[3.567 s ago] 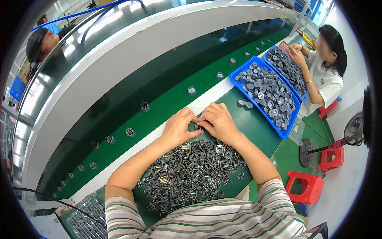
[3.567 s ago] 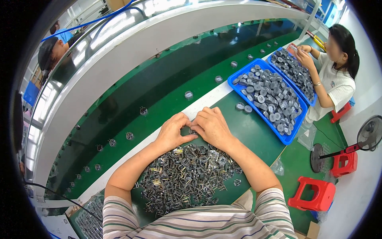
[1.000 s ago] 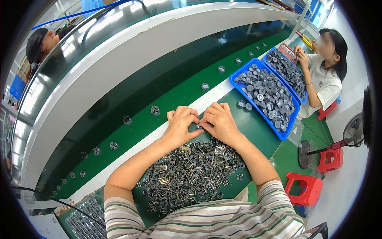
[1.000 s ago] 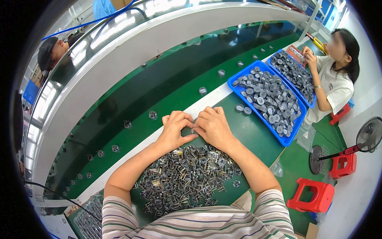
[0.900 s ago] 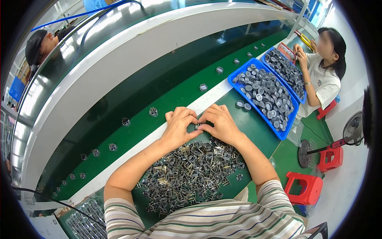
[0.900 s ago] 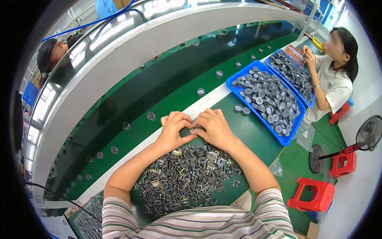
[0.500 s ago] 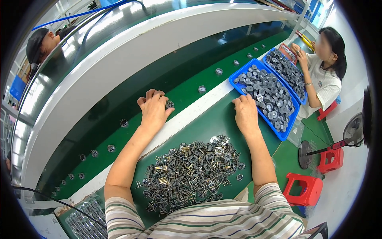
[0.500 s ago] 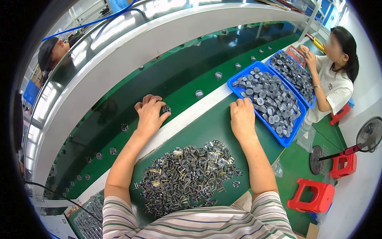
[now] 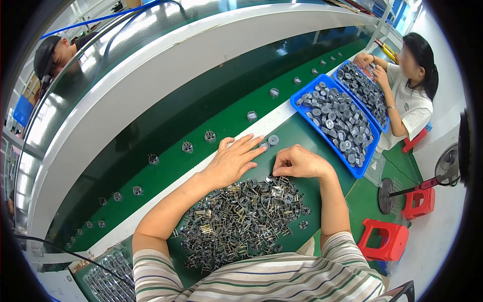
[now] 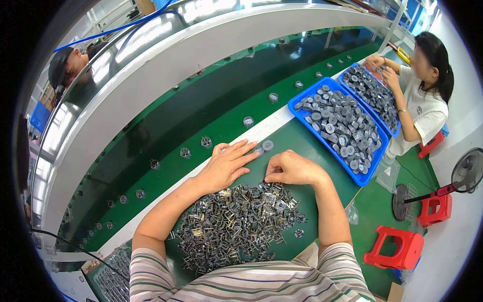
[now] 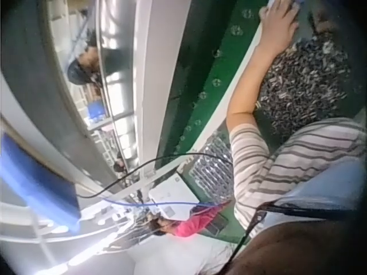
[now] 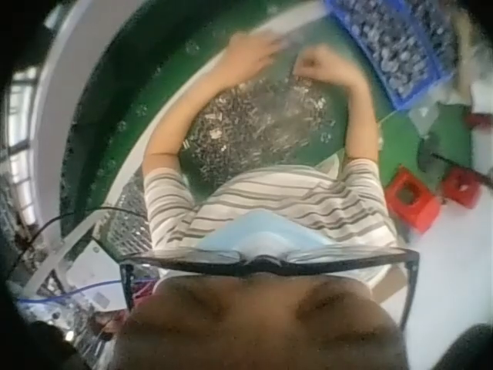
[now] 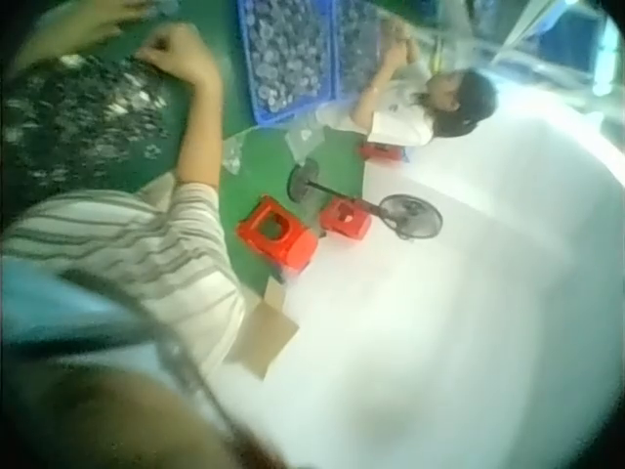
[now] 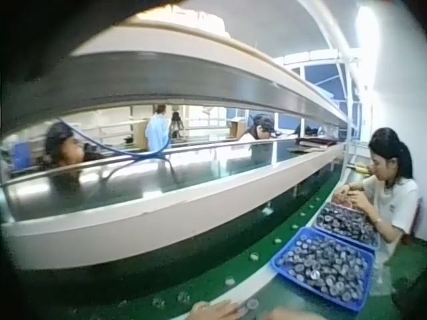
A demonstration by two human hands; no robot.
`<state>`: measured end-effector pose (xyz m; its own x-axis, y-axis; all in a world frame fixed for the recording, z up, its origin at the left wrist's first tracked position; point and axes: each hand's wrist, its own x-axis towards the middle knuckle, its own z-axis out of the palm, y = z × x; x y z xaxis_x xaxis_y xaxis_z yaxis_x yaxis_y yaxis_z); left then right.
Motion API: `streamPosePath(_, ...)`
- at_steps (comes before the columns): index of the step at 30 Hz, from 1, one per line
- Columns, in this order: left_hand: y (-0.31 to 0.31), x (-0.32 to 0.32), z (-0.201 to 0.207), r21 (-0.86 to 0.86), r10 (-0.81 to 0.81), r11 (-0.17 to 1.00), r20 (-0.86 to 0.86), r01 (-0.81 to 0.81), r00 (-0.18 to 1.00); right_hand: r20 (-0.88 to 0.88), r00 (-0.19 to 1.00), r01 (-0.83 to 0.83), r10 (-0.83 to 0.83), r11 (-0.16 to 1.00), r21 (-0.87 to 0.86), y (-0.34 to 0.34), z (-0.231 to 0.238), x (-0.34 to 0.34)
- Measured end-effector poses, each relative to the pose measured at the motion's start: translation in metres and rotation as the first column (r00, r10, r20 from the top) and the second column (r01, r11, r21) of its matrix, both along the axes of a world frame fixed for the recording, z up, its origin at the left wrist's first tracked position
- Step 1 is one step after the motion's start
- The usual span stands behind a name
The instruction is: The person assembles components by inserting metal pins into plastic housings by hand, dumps additional pins from a plastic blister tray onto the workbench, and places the assembled components onto the conveyor line.
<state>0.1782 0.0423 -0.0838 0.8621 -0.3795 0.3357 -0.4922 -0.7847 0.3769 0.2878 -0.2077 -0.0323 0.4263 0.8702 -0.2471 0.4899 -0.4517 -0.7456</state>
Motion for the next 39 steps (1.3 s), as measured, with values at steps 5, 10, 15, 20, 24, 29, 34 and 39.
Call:
streamPosePath(5,0.005,0.000,0.003,-0.028,-0.011,1.000,0.058,0.013,0.998,0.011,0.996,0.088,-0.089,0.991,0.098,0.002,-0.008,-0.001)
streamPosePath(10,0.003,-0.004,0.034,0.161,0.210,0.972,-0.255,-0.173,0.944,-0.099,0.937,0.349,-0.335,0.902,0.253,0.001,-0.012,0.003)
streamPosePath(15,0.006,-0.005,0.036,0.003,0.058,0.998,0.044,-0.058,0.997,0.002,1.000,0.007,-0.007,0.999,0.049,0.000,0.000,0.002)
streamPosePath(20,0.017,0.000,0.009,0.047,-0.131,0.991,0.050,0.128,0.990,-0.042,0.999,0.032,-0.031,0.999,0.025,0.001,-0.003,0.002)
streamPosePath(24,0.010,-0.001,0.015,-0.133,-0.101,0.988,-0.128,0.084,0.987,-0.002,0.989,0.148,-0.149,0.980,0.135,-0.003,-0.009,0.005)
streamPosePath(29,0.003,-0.004,0.007,-0.233,0.009,0.972,-0.073,-0.026,0.997,0.028,0.997,0.072,-0.071,0.997,-0.015,-0.002,0.005,0.004)
streamPosePath(34,0.007,-0.002,-0.004,-0.255,0.048,0.964,-0.098,-0.072,0.994,0.041,0.991,0.123,-0.125,0.990,0.069,-0.002,0.000,0.002)
streamPosePath(39,0.004,-0.002,0.001,-0.254,0.058,0.962,-0.151,-0.095,0.987,0.364,0.878,0.215,-0.309,0.937,0.276,0.008,-0.011,-0.006)
